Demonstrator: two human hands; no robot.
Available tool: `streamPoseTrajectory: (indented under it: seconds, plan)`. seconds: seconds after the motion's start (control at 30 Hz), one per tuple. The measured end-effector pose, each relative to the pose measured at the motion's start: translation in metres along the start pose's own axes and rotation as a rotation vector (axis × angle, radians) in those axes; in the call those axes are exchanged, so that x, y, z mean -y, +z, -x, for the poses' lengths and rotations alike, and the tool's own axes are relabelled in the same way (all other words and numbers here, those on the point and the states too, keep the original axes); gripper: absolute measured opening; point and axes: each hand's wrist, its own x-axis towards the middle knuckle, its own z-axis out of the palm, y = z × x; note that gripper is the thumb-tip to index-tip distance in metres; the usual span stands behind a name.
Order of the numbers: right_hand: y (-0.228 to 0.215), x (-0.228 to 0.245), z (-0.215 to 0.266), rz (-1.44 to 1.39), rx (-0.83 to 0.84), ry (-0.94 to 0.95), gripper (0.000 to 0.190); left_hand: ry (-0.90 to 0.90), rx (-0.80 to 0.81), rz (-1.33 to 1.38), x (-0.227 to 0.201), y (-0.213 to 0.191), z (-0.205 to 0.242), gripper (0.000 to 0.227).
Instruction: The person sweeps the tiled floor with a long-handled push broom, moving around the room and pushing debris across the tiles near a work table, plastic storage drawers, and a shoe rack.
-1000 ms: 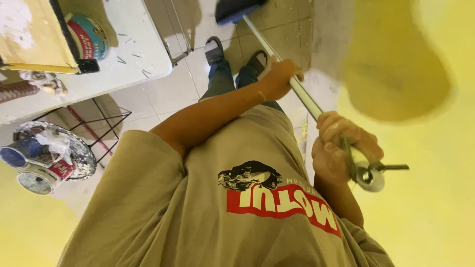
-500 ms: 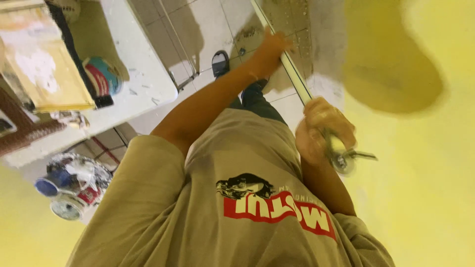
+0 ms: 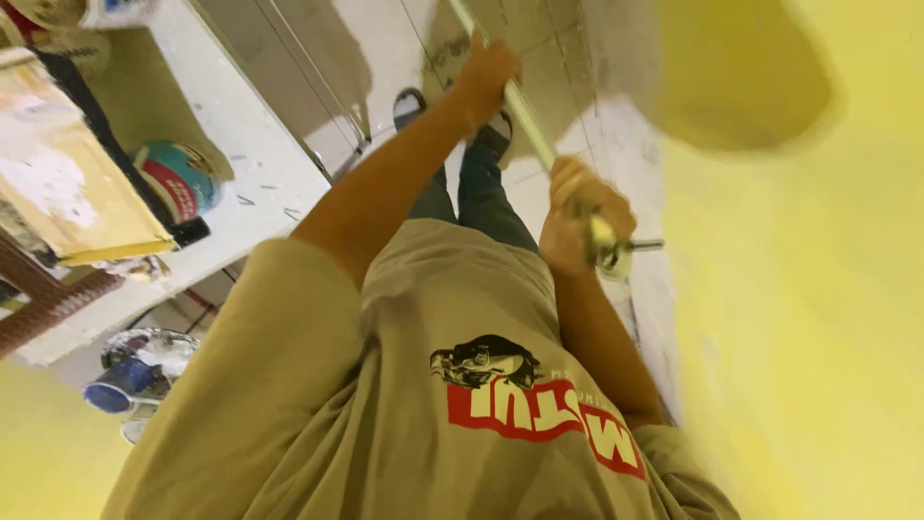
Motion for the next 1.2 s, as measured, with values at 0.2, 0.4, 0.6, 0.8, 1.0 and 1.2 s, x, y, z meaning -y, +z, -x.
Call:
streamPoseTrajectory:
  seconds: [0.2, 0.4, 0.6, 0.8, 1.0, 1.2]
  plan:
    - [0.028, 0.071, 0.026, 0.010, 0.014, -0.029, 0.024, -0.006, -0.069, 0.438, -0.103, -0.051, 0.052, 0.022]
    - [0.020, 0.096, 0.018, 0.001, 0.056, -0.069, 0.016, -0.035, -0.007, 0.388, -0.141, -0.096, 0.030, 0.024]
    - [0.010, 0.019, 0.014, -0.026, -0.043, -0.133, 0.014, 0.021, -0.035, 0.184, -0.074, -0.065, -0.034, 0.018]
    - [-0.004, -0.043, -0.010, -0.006, -0.109, -0.087, 0.020, 0.028, 0.089, 0.081, -0.043, 0.012, -0.042, 0.014]
    - [-0.036, 0.008, 0.016, -0.041, -0.072, 0.042, 0.021, 0.005, 0.158, 0.082, -0.068, 0.021, -0.032, 0.012]
    - [-0.035, 0.076, 0.048, 0.012, -0.015, -0.006, 0.028, 0.017, 0.177, 0.286, -0.135, -0.023, 0.024, 0.013]
